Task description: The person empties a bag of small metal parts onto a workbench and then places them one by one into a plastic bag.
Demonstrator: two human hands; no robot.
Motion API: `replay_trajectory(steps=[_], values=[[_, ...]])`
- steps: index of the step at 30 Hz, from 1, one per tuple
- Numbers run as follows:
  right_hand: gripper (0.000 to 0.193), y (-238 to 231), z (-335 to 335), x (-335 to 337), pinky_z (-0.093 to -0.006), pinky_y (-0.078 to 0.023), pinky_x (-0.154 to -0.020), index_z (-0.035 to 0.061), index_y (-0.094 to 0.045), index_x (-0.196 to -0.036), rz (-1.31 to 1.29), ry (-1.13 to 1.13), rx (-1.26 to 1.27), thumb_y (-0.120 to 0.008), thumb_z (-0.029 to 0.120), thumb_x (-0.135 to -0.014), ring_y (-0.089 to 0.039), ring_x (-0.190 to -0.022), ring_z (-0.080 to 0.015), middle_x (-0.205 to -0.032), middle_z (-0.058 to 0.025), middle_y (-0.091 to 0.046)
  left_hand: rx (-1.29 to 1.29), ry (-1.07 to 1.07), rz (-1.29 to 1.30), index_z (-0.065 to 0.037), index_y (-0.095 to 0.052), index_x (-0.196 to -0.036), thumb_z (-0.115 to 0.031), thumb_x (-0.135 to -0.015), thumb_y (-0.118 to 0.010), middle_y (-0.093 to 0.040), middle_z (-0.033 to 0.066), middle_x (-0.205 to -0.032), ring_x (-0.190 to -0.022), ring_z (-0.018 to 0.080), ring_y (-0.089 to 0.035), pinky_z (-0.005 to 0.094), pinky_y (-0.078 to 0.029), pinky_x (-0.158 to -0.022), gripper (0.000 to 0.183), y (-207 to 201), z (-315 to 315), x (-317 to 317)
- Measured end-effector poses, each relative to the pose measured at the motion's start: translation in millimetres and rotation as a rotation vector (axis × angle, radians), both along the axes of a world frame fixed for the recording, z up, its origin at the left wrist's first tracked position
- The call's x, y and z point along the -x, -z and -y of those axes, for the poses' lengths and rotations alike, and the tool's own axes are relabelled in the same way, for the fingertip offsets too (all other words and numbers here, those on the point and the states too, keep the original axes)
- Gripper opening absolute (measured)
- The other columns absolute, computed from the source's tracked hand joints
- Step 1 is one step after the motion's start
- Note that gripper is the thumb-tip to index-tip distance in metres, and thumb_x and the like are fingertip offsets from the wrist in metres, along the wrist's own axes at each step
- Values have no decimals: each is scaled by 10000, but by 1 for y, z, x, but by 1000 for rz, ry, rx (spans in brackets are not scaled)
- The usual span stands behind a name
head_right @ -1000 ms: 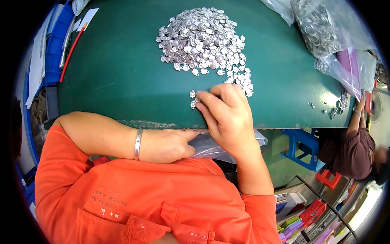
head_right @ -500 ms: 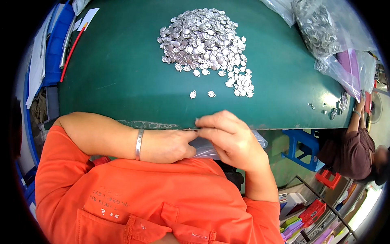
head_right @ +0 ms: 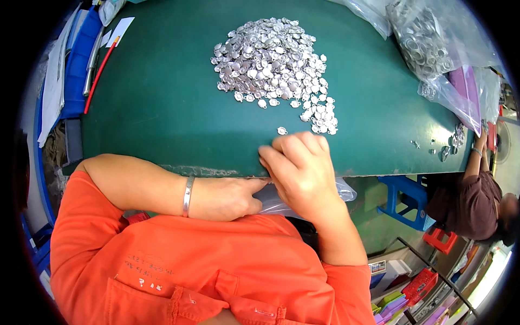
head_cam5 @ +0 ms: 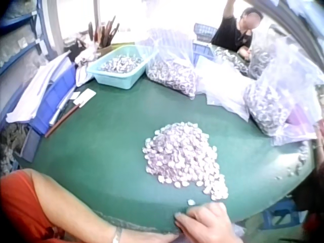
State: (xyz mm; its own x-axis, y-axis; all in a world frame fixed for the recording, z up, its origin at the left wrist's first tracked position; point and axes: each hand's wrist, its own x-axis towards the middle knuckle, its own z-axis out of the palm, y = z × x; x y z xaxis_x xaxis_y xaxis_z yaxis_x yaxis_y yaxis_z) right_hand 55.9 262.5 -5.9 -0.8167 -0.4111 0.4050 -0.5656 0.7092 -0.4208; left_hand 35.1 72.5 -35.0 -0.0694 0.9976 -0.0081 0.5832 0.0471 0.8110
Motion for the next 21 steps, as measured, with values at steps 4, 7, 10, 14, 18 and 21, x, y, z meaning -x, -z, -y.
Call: replay_trajectory(steps=[4, 7, 10, 14, 18, 21], values=[[233, -8, -24, -13, -333, -377, -619, 52, -648, -901, 280, -230, 194, -696, 29, -675, -508, -692, -229, -802, -40, -550, -56, -37, 28, 41, -607, -752, -119, -756, -565, -496, 287, -1014, -904, 397, -556, 401, -479, -792, 165, 2, -1, -3], [223, 6, -15, 0, -333, -374, -629, 54, -654, -902, -14, 92, 77, -693, 21, -685, -510, -707, -232, -810, -41, -553, -43, -26, 25, 44, -606, -755, -116, -759, -563, -494, 293, -1032, -893, 402, -566, 396, -485, -792, 166, 4, -1, -1], [197, 7, -6, 13, -348, -369, -649, 56, -644, -882, -83, 226, -1, -691, 16, -695, -511, -731, -237, -816, -46, -552, -4, -24, 91, 49, -605, -762, -111, -761, -561, -481, 321, -1103, -907, 422, -571, 394, -486, -808, 166, 3, -1, 3], [168, -2, -9, 13, -357, -391, -671, 46, -613, -841, -26, 162, 42, -686, 3, -697, -537, -747, -246, -828, -63, -579, -30, -39, 119, 63, -606, -789, -106, -770, -559, -437, 356, -1214, -1017, 454, -542, 395, -464, -879, 177, -1, 1, 2], [113, -22, -1, 23, -264, -462, -595, -2, -611, -833, 271, 101, 435, -632, -68, -744, -590, -688, -206, -803, -93, -613, 113, -170, 368, 72, -613, -867, -116, -790, -544, -405, 347, -1274, -1122, 452, -489, 407, -421, -948, 215, 14, -7, -9], [87, -45, 4, 58, -239, -465, -593, -13, -645, -842, 542, 44, 486, -632, -32, -758, -582, -680, -121, -782, -58, -625, 2, -22, 192, 70, -615, -923, -123, -803, -528, -345, 348, -1346, -1164, 455, -463, 411, -408, -969, 244, 5, -2, -2]])
